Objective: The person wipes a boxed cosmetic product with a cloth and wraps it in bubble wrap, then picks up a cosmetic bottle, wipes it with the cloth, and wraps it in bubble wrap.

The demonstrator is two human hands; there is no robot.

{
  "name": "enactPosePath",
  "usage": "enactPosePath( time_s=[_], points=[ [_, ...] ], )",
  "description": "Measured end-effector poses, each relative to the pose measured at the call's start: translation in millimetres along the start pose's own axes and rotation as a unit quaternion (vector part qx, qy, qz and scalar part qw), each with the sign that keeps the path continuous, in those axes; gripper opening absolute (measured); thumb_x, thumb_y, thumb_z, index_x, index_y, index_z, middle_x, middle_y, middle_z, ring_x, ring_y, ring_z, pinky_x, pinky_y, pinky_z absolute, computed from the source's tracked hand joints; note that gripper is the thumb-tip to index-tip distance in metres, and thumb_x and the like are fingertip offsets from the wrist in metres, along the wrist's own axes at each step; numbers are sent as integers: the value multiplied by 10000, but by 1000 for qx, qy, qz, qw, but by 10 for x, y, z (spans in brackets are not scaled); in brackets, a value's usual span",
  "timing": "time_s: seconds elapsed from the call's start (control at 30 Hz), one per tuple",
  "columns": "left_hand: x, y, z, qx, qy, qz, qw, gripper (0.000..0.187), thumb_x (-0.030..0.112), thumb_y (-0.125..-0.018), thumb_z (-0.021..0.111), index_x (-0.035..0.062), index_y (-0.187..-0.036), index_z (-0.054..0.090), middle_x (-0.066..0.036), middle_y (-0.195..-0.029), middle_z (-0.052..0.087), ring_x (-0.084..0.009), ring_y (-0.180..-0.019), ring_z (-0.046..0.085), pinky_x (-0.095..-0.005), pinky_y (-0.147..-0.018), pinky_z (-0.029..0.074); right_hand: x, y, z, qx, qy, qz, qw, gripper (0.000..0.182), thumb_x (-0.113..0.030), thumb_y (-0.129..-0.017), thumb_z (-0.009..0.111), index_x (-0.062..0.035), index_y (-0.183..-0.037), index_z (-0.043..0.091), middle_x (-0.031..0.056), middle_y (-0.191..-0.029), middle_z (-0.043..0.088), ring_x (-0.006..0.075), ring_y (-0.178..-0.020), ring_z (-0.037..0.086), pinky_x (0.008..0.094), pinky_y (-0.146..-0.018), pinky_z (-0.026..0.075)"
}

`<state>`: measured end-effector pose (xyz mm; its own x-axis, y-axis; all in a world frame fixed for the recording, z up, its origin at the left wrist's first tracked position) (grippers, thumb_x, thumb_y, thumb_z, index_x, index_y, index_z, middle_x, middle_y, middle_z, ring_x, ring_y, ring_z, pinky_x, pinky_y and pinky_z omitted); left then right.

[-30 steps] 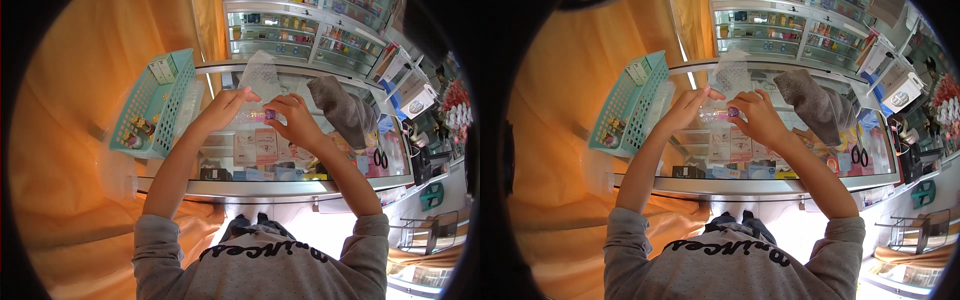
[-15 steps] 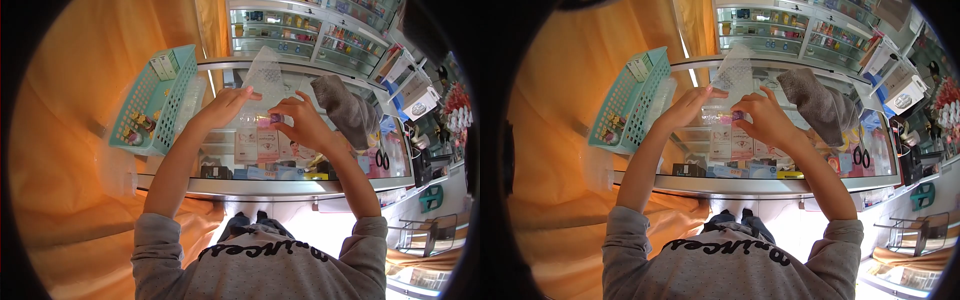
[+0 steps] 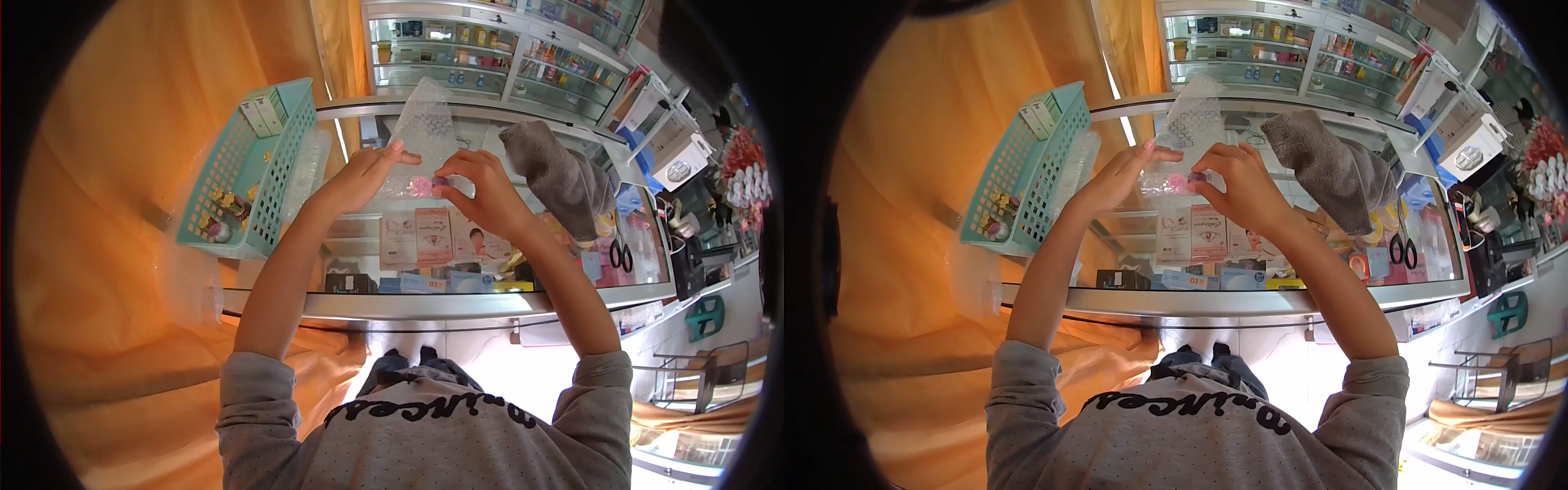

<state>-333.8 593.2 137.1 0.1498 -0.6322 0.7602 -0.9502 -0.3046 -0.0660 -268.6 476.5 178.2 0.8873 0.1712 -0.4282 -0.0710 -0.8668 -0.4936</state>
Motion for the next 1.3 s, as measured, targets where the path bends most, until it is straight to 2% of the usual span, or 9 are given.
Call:
enactPosePath(
  time_s=[0.07,0.2,0.37,0.77,0.97,1.03,1.13,1.27,1.3],
  points=[
    [0,-2,-3,-1,0,-1,1000,740,547,-975,89,60,-1211,594,-116,-1296,537,-294,-1266,420,-394,-1105,255,-36,-12,-32,16,2,-18,1000,169,-156,-794,704,-69,-924,642,67,-864,637,267,-842,598,440,-927,384],
    [10,6,3,-1,10,-7,1000,735,541,-977,90,59,-1208,595,-109,-1301,534,-291,-1277,409,-388,-1115,238,-38,-3,-19,33,7,-20,999,176,-147,-790,705,-76,-942,650,78,-835,627,275,-810,589,418,-879,390],
    [8,0,-10,1,10,-4,1000,736,546,-976,95,58,-1204,597,-108,-1308,530,-289,-1292,393,-385,-1123,222,-85,46,3,14,71,-10,997,260,-182,-787,701,-95,-1025,645,81,-978,614,262,-980,574,496,-1047,284],
    [105,-3,-24,59,19,66,996,627,489,-988,220,56,-1117,654,-199,-1148,612,-343,-1140,520,-402,-1020,338,-107,37,40,-88,63,-28,994,256,-187,-760,708,-79,-986,657,95,-957,618,278,-1032,560,498,-1066,274],
    [44,-116,-43,109,-56,95,988,589,450,-993,235,42,-1117,640,-142,-1221,576,-315,-1196,456,-400,-1021,326,-122,47,12,-55,51,-57,996,260,-183,-753,713,-72,-980,654,97,-952,615,283,-1006,567,495,-1054,287],
    [-100,-77,-235,194,-125,19,973,581,444,-994,227,40,-1179,601,-144,-1277,536,-313,-1223,428,-409,-1051,288,-138,35,3,-75,46,-50,995,260,-180,-752,713,-71,-979,653,95,-949,614,283,-992,570,493,-1049,291],
    [-59,-28,-322,211,-70,50,974,604,467,-990,213,35,-1227,562,-153,-1291,520,-314,-1236,416,-419,-1077,244,-134,21,10,-102,28,-35,994,258,-174,-751,713,-70,-979,651,88,-938,613,282,-967,575,491,-1042,296],
    [133,-60,-200,139,19,90,986,609,476,-988,218,34,-1233,558,-156,-1328,488,-313,-1284,372,-411,-1103,197,-113,42,42,-116,10,-31,993,291,-144,-766,719,-61,-1034,643,85,-937,618,269,-965,571,467,-1067,267],
    [73,-74,-141,115,1,36,993,620,485,-987,209,37,-1233,559,-153,-1342,474,-312,-1304,349,-411,-1110,184,-103,43,48,-116,9,-30,993,291,-144,-766,719,-61,-1034,643,85,-937,618,269,-965,571,467,-1067,267]
  ],
)
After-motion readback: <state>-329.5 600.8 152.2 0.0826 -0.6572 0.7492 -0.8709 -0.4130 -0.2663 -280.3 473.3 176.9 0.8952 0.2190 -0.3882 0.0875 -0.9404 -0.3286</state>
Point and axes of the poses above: each hand's wrist, its own y-axis away from the middle knuckle, its own z-axis out of the palm, x = y × z, the point moved 10 cm from there along -y, towards the middle knuckle
